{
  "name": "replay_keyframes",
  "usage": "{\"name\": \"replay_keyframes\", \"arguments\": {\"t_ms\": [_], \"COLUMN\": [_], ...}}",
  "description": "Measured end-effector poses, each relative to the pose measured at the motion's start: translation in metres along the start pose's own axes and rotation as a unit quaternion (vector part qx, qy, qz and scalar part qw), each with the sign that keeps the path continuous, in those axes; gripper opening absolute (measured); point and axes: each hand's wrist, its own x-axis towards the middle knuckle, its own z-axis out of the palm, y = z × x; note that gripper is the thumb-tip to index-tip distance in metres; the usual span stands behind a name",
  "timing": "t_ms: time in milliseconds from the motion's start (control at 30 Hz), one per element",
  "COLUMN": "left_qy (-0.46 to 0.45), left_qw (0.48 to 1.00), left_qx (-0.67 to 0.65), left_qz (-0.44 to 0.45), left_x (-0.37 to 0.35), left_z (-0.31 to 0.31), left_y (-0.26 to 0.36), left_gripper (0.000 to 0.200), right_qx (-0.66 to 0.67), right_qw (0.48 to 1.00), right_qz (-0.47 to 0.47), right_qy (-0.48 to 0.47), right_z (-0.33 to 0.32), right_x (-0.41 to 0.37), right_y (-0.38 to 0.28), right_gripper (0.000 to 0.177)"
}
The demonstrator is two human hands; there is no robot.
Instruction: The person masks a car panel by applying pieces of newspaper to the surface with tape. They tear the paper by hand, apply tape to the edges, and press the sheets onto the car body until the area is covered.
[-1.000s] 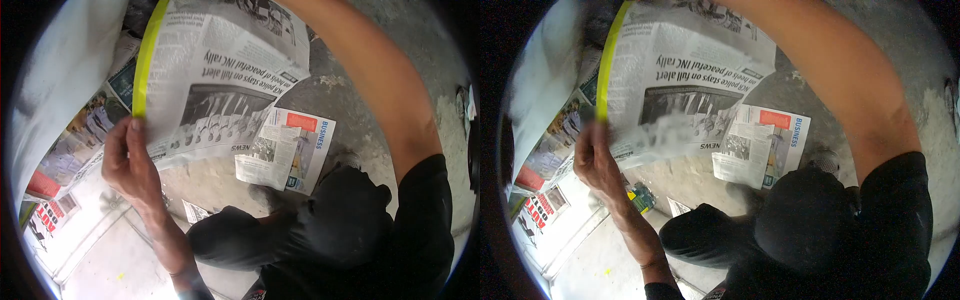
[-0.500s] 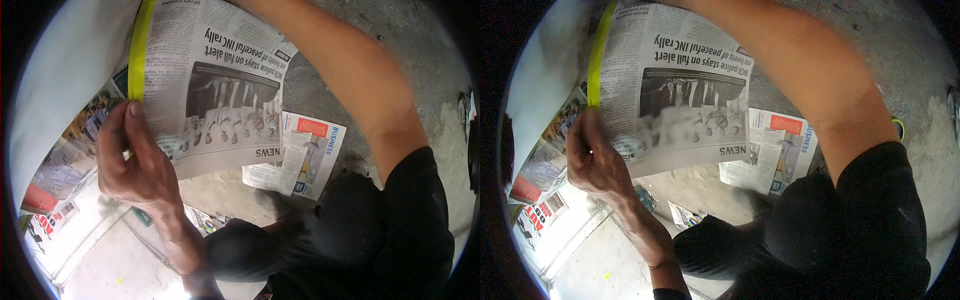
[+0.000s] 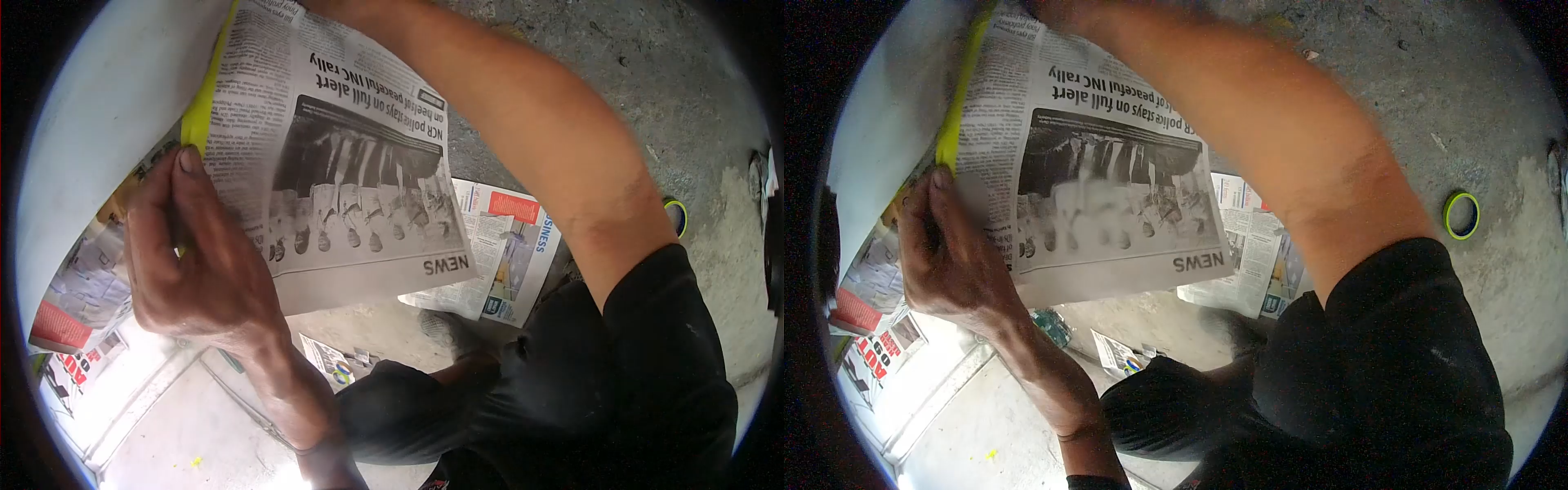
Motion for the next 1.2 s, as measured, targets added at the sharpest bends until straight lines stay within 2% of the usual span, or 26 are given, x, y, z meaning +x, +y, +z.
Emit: {"name": "replay_keyframes", "arguments": {"t_ms": [33,133,233,333,433,500,533,600,633,733,800,833,867,900,933,1033,1100,1133,1200], "left_qy": [0.009,0.027,0.025,0.023,0.025,0.023,0.022,0.023,0.023,0.027,0.041,0.038,0.035,0.032,0.026,0.007,-0.008,-0.009,-0.013], "left_qw": [1.000,0.999,1.000,0.999,0.998,0.997,0.996,0.993,0.994,0.996,0.994,0.996,0.997,0.998,0.999,0.999,0.994,0.995,0.992], "left_qx": [-0.001,-0.003,-0.017,-0.045,-0.056,-0.056,-0.076,-0.113,-0.096,-0.074,-0.092,-0.078,-0.064,-0.051,-0.031,0.043,0.111,0.099,0.074], "left_qz": [0.009,0.022,0.003,-0.018,-0.030,-0.038,-0.038,-0.039,-0.043,-0.049,-0.045,-0.026,-0.007,0.013,0.009,0.004,0.012,-0.027,-0.104], "left_x": [0.000,0.000,-0.002,-0.004,-0.004,-0.004,-0.004,-0.004,-0.003,-0.003,-0.002,-0.002,0.000,-0.001,0.000,0.001,-0.001,-0.003,-0.006], "left_z": [0.001,0.004,0.006,0.007,0.008,0.006,0.006,0.006,0.006,0.006,0.007,0.006,0.005,0.004,0.003,-0.005,-0.010,-0.013,-0.018], "left_y": [-0.001,-0.001,-0.004,-0.005,-0.003,-0.002,-0.004,-0.008,-0.007,-0.002,-0.004,-0.005,-0.007,-0.007,-0.009,-0.013,-0.010,-0.008,-0.004], "left_gripper": [0.016,0.011,0.010,0.009,0.010,0.010,0.011,0.012,0.012,0.016,0.022,0.019,0.016,0.014,0.017,0.022,0.024,0.024,0.024], "right_qx": [-0.012,-0.032,-0.010,-0.044,0.073,0.144,0.179,0.191,0.197,0.250,0.178,0.141,0.018,-0.105,-0.225,-0.219,-0.137,-0.095,-0.101], "right_qw": [1.000,0.987,0.986,0.993,0.967,0.954,0.945,0.963,0.969,0.960,0.976,0.983,0.980,0.953,0.903,0.877,0.922,0.940,0.935], "right_qz": [-0.002,0.152,0.161,0.092,0.191,0.181,0.175,0.099,0.060,0.020,0.003,-0.006,-0.081,-0.154,-0.223,-0.248,-0.211,-0.192,-0.199], "right_qy": [0.007,0.037,0.051,0.060,-0.154,-0.192,-0.211,-0.160,-0.135,-0.125,-0.123,-0.121,-0.182,-0.239,-0.290,-0.349,-0.293,-0.264,-0.276], "right_z": [0.002,0.000,-0.021,-0.020,-0.053,-0.058,-0.057,-0.033,-0.021,0.005,0.021,0.026,0.030,0.028,0.028,0.033,0.038,0.043,0.044], "right_x": [-0.003,0.000,-0.011,-0.019,-0.027,-0.025,-0.023,-0.024,-0.021,-0.012,-0.004,-0.002,0.003,0.010,0.017,0.028,0.024,0.022,0.025], "right_y": [-0.001,-0.017,-0.029,-0.010,-0.024,-0.034,-0.038,-0.029,-0.027,-0.022,-0.023,-0.022,-0.019,-0.020,-0.022,-0.022,-0.016,-0.015,-0.016], "right_gripper": [0.049,0.066,0.075,0.069,0.061,0.058,0.057,0.055,0.054,0.047,0.041,0.038,0.035,0.033,0.032,0.028,0.030,0.032,0.036]}}
